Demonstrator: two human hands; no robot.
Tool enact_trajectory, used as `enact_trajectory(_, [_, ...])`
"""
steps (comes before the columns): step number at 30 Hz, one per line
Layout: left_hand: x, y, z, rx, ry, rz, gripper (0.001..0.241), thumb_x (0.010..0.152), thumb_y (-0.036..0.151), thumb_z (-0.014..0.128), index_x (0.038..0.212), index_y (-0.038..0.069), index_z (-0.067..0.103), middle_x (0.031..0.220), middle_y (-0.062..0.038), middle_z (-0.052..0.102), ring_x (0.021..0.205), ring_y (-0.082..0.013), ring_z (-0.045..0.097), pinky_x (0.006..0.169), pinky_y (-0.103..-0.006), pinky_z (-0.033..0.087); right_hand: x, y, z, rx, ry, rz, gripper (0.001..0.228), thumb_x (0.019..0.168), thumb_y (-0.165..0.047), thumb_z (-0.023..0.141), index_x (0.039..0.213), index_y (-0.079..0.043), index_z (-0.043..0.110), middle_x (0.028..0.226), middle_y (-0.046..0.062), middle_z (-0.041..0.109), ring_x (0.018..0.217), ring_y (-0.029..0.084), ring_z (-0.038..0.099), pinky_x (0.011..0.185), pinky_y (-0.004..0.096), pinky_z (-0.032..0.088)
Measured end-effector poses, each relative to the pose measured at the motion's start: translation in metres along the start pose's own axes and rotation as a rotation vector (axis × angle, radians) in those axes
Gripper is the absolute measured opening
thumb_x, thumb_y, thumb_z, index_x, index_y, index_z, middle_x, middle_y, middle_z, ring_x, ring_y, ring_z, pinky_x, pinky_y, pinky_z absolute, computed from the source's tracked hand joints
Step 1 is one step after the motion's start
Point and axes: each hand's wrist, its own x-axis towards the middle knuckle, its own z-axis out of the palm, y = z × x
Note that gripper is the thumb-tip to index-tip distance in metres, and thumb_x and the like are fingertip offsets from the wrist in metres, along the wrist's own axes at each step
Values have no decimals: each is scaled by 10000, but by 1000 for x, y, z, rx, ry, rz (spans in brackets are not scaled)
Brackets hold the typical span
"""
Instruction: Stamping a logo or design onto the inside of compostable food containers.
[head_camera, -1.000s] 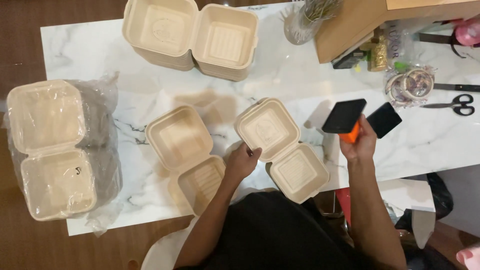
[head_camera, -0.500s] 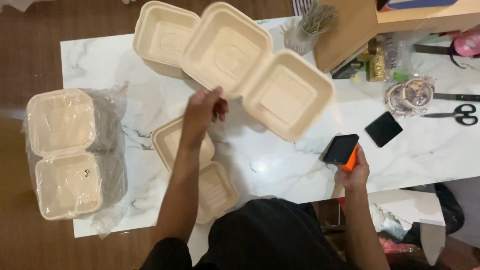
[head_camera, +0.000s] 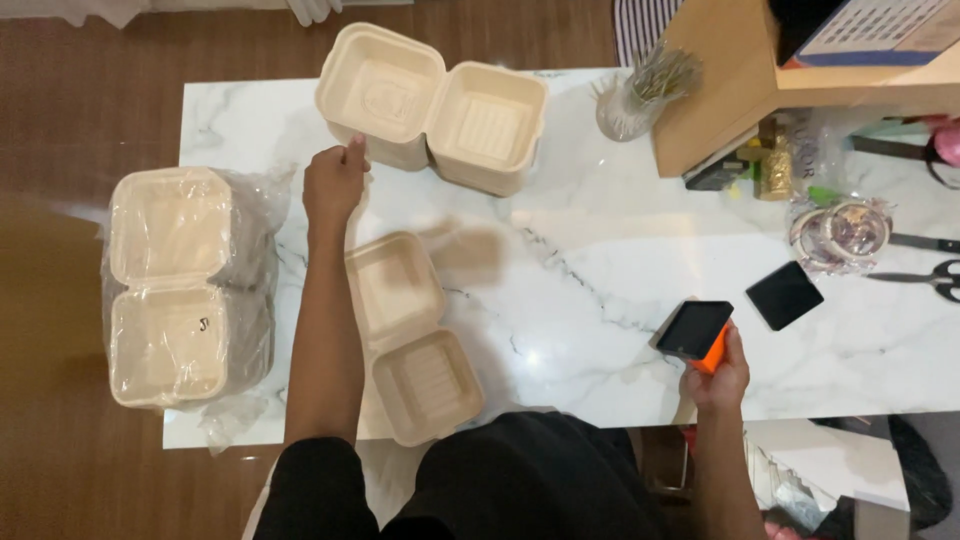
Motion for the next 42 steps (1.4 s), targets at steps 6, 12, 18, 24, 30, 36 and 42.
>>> enact_trajectory(6, [-57, -36, -25, 430, -275, 224, 276, 956, 274, 660, 1176, 134, 751, 1060, -132, 744, 1050, -399, 688, 866, -533, 557, 24, 8, -33, 7, -32, 21, 388, 1064, -424, 537, 1389, -249, 659, 1259, 91, 757, 1000, 275, 792, 776, 452, 692])
enact_trajectory(12, [-96, -84, -1, 550, -99, 271, 227, 979, 294, 700, 1196, 272, 765, 1016, -35, 759, 914, -294, 738, 817, -431, 580, 26, 10, -44, 65, -13, 24, 361, 1042, -379, 598, 1354, -221, 684, 1277, 96, 756, 1066, 273, 779, 905, 478, 672])
enact_trajectory(18, [-125, -88, 16, 517, 284, 495, 151, 1023, 260, 708, 1146, 236, 793, 1064, 18, 777, 924, -184, 736, 827, -317, 561, 26, 12, -47, 120, -6, 24, 345, 1039, -355, 611, 1339, -206, 692, 1299, 120, 747, 1093, 281, 775, 906, 466, 676])
enact_trajectory(24, [-125, -92, 21, 523, 418, 653, 82, 1000, 271, 726, 1013, 225, 793, 1040, 28, 736, 1046, -182, 689, 878, -318, 534, -1, -1, -13, 101, -21, 41, 313, 1035, -378, 599, 1290, -228, 701, 1272, 94, 756, 1053, 235, 781, 910, 399, 684])
enact_trajectory(30, [-124, -76, 19, 342, 222, 700, 60, 993, 97, 679, 938, 108, 701, 969, -46, 639, 947, -254, 615, 828, -334, 485, 13, 7, -35, 148, -5, 42, 331, 1027, -367, 623, 1309, -213, 703, 1306, 103, 746, 1085, 244, 777, 927, 405, 684])
enact_trajectory(36, [-134, -56, -3, 319, -20, 600, 28, 999, 136, 684, 1017, 118, 674, 908, -100, 671, 923, -321, 677, 833, -404, 512, 5, 4, -24, 121, -25, 29, 315, 1045, -361, 584, 1296, -210, 699, 1260, 109, 754, 1046, 250, 779, 895, 385, 695])
enact_trajectory(42, [-131, -51, -59, -559, -502, 197, 89, 943, 15, 684, 1009, 67, 713, 1189, -140, 759, 1124, -202, 672, 1030, -395, 487, 0, 3, -18, 116, -28, 3, 329, 1026, -357, 599, 1291, -192, 705, 1233, 107, 762, 1045, 256, 777, 902, 405, 689])
